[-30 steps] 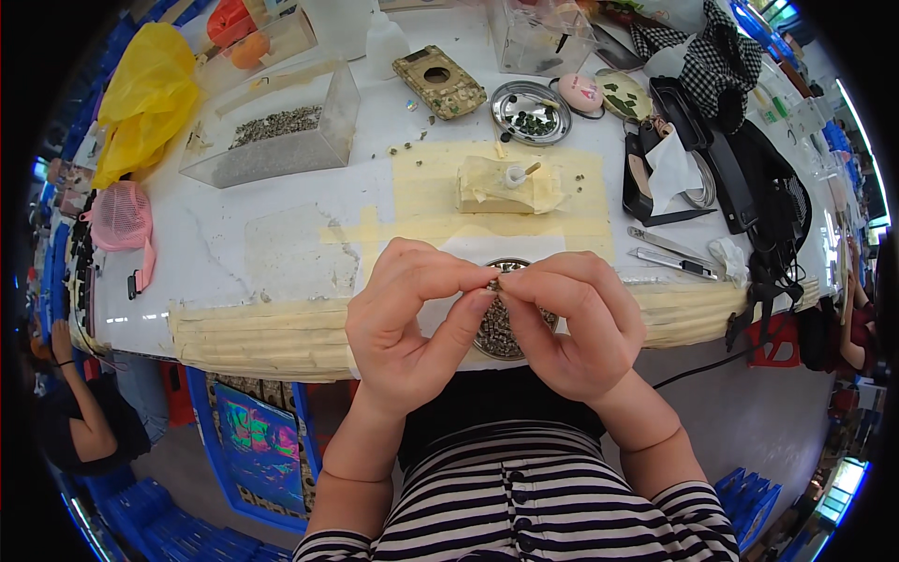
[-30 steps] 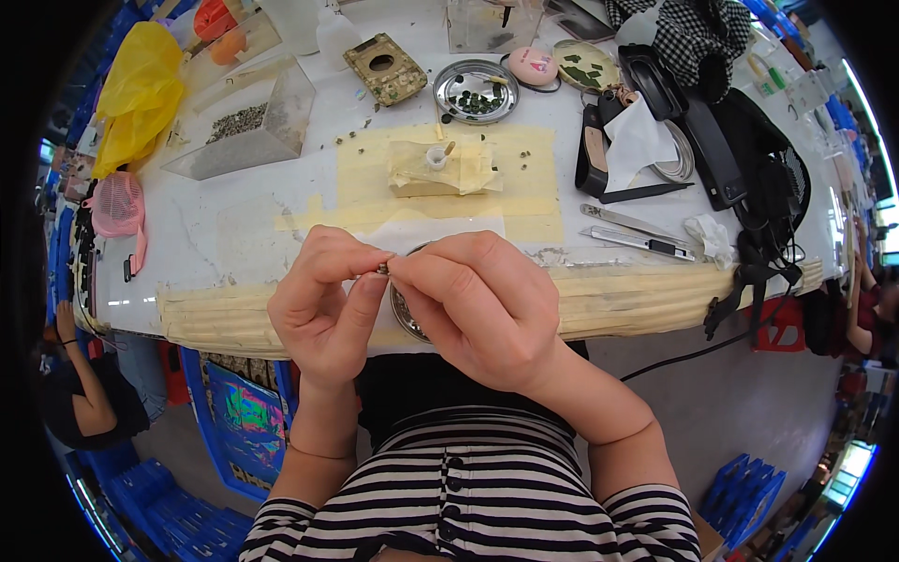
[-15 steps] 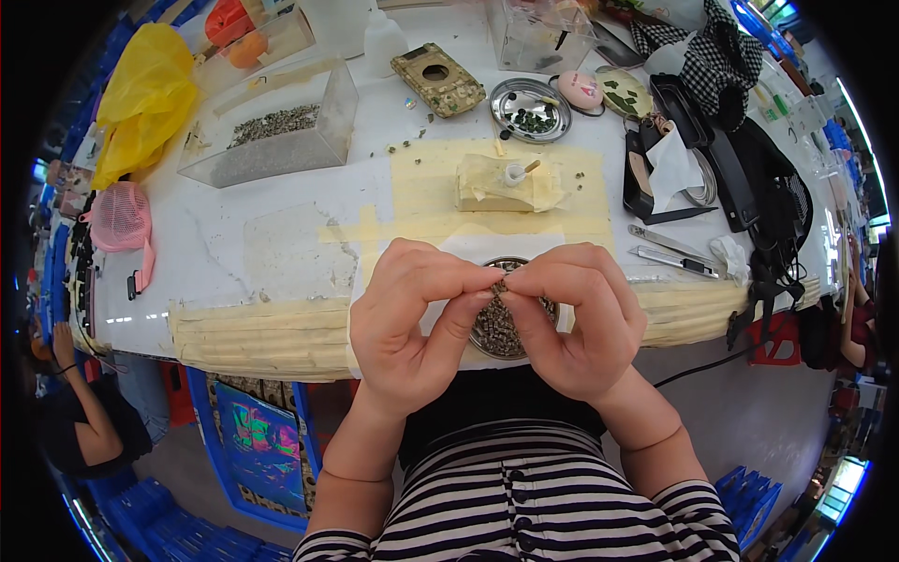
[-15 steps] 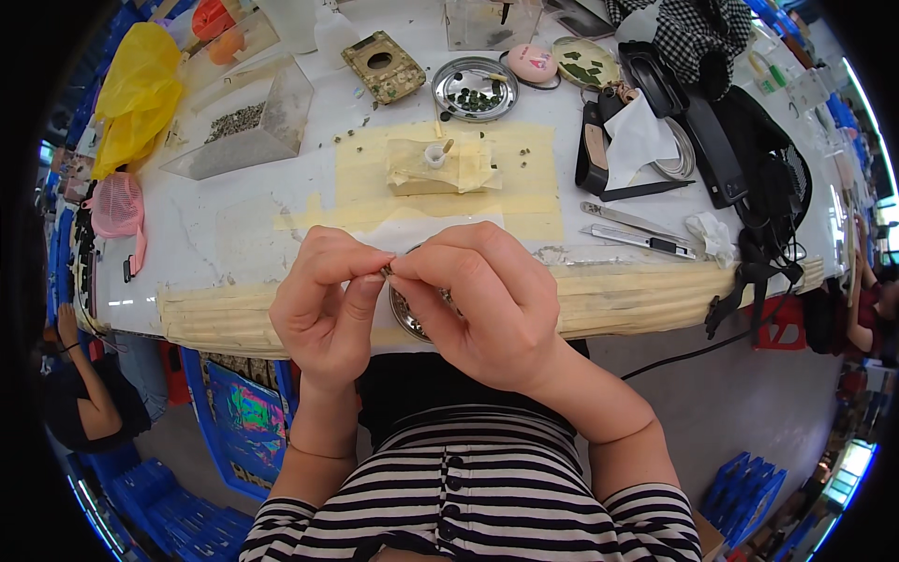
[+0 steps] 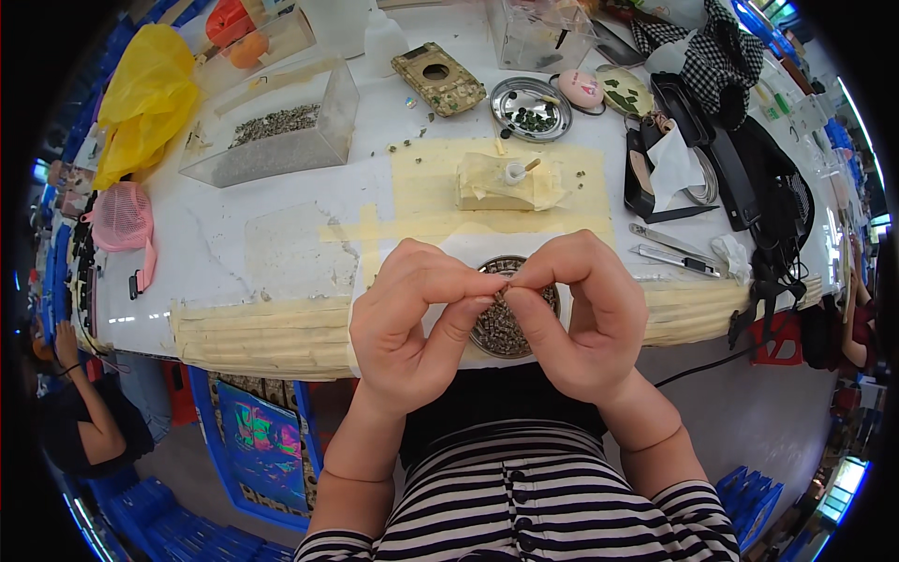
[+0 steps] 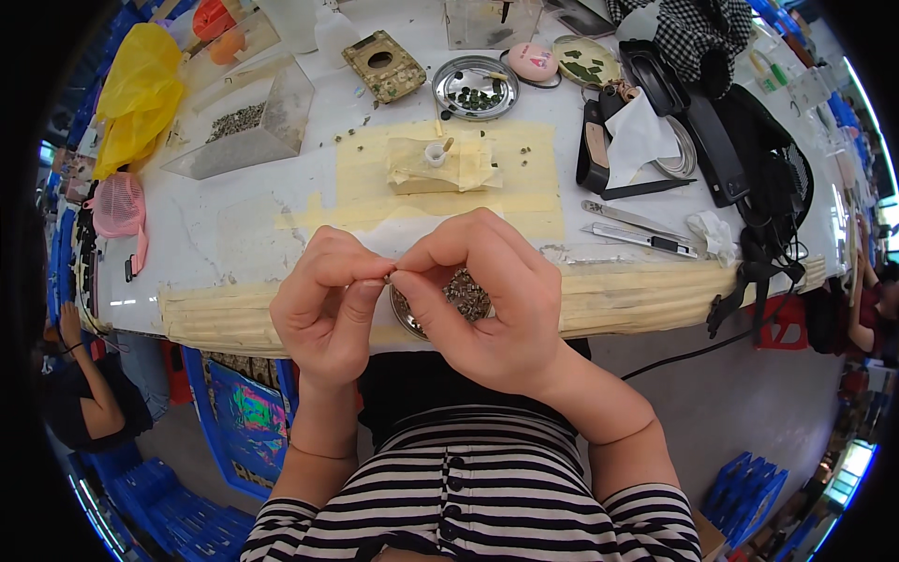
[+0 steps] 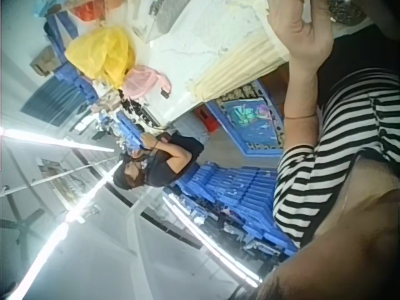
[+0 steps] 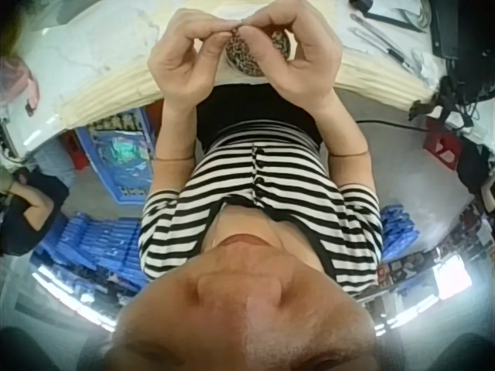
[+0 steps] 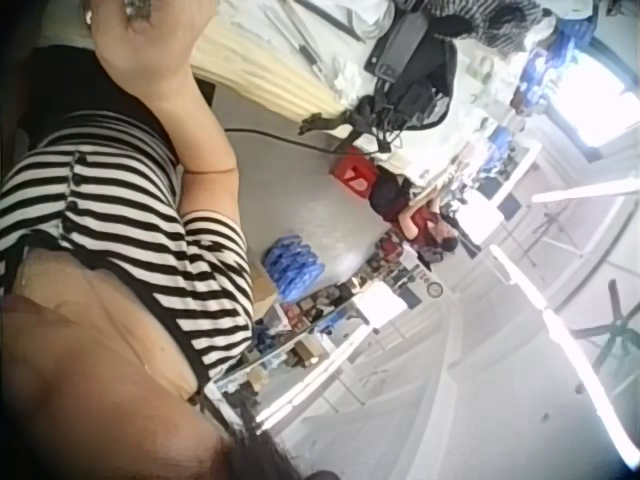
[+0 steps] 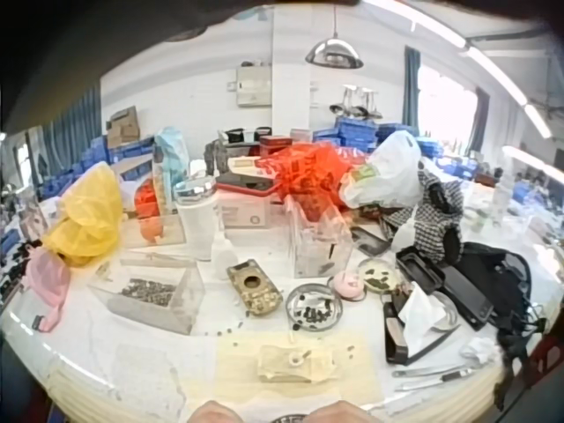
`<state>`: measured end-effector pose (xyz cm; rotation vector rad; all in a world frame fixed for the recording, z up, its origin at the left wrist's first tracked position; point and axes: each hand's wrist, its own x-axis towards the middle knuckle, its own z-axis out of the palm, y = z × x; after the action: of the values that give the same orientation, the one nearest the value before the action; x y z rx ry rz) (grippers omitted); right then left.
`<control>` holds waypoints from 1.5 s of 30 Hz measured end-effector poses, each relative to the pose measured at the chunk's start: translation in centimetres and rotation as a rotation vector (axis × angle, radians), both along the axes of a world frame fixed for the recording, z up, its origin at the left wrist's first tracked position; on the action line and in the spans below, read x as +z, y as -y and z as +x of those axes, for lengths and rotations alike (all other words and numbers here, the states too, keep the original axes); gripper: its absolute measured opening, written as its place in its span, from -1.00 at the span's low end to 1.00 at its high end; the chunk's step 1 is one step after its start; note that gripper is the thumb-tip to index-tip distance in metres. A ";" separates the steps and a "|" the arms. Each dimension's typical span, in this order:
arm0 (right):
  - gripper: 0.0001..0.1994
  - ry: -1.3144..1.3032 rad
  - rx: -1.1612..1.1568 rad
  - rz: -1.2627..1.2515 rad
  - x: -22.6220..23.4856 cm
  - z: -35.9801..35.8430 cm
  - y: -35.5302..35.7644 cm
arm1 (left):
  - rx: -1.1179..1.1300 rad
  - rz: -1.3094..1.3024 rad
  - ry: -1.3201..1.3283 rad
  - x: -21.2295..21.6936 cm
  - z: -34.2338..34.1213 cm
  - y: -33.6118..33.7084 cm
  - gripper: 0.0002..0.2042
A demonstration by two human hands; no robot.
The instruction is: Assembling small decorative components onto a circular base at a factory workbench.
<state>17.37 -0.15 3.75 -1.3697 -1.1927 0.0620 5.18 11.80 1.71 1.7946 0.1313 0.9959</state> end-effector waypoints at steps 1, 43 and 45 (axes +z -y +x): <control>-0.84 -0.005 -0.003 -0.008 0.0 0.0 0.0 | 0.008 0.011 0.003 0.0 0.1 0.0 -0.83; -0.90 -0.504 0.136 -0.204 0.1 -0.4 1.0 | 0.334 0.488 0.016 -0.5 0.9 0.7 -0.74; -0.91 -0.607 0.189 -0.211 0.2 -0.4 1.1 | 0.406 0.582 0.020 -0.6 0.9 0.9 -0.70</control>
<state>16.97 -1.24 3.94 -1.2822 -0.8063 0.7057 6.12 10.92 1.08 2.3417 0.2153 1.4458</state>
